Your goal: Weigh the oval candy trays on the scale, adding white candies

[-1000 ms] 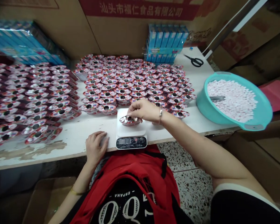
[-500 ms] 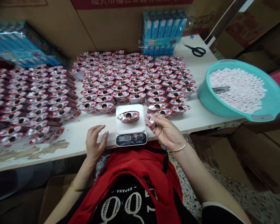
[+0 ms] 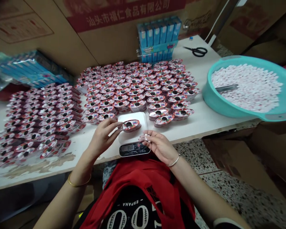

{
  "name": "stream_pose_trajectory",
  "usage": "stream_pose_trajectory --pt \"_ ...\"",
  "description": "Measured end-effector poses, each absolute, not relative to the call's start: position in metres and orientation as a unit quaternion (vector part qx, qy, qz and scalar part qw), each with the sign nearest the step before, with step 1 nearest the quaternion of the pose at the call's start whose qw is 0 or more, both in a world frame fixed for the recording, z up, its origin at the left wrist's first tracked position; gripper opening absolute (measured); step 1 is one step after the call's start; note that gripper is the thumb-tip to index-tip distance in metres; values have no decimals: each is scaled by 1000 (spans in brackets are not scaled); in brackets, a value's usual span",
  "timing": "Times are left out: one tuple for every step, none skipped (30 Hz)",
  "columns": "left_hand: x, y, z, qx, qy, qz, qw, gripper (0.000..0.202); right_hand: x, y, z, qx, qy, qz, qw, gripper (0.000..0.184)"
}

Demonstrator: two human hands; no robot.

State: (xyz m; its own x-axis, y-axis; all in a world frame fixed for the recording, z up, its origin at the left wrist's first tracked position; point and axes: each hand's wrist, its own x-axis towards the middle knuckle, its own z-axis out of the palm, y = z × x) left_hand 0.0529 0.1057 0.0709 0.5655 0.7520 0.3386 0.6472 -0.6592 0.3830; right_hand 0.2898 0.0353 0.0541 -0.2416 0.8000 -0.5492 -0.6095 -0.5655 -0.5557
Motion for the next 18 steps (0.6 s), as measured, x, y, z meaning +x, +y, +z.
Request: stream_pose_trajectory --pt "55 108 73 884 388 232 114 22 289 36 54 -419 -118 780 449 23" --pt "57 109 75 890 379 225 117 22 288 36 53 -419 -122 781 446 23" --pt "59 111 76 894 372 219 116 21 286 35 52 -418 -127 783 444 24" --pt "62 111 77 899 366 213 112 21 285 35 51 -415 -132 784 442 24" --pt "65 112 78 903 361 207 107 21 283 35 49 -412 -137 786 440 24" --pt "69 113 79 907 357 200 103 20 281 34 48 -409 -141 787 439 25" --pt "74 113 79 909 355 196 99 20 278 34 48 -408 -146 788 437 25" --pt "78 114 80 910 353 195 98 20 276 33 47 -408 -151 790 433 26" --pt "82 114 80 910 351 198 101 20 275 32 48 -409 -157 791 427 26" --pt "85 115 81 908 349 204 110 20 273 31 49 -411 -165 791 421 27" --pt "87 116 82 905 347 214 124 20 272 31 51 -414 -174 790 417 27" --pt "88 117 83 899 346 226 141 20 272 31 53 -417 -183 788 414 27" --pt "87 118 84 891 350 242 157 19 271 32 57 -419 -193 785 413 27" --pt "85 118 85 881 358 259 170 19 271 34 61 -420 -205 782 413 27" --pt "81 118 86 868 372 278 175 19 271 37 65 -420 -220 779 411 27" --pt "77 118 87 855 389 296 173 18 271 42 70 -418 -240 775 408 26" --pt "73 116 87 844 405 309 169 17 270 47 75 -417 -264 771 404 25" --pt "68 115 86 835 418 318 164 16 269 54 79 -415 -291 765 398 23"
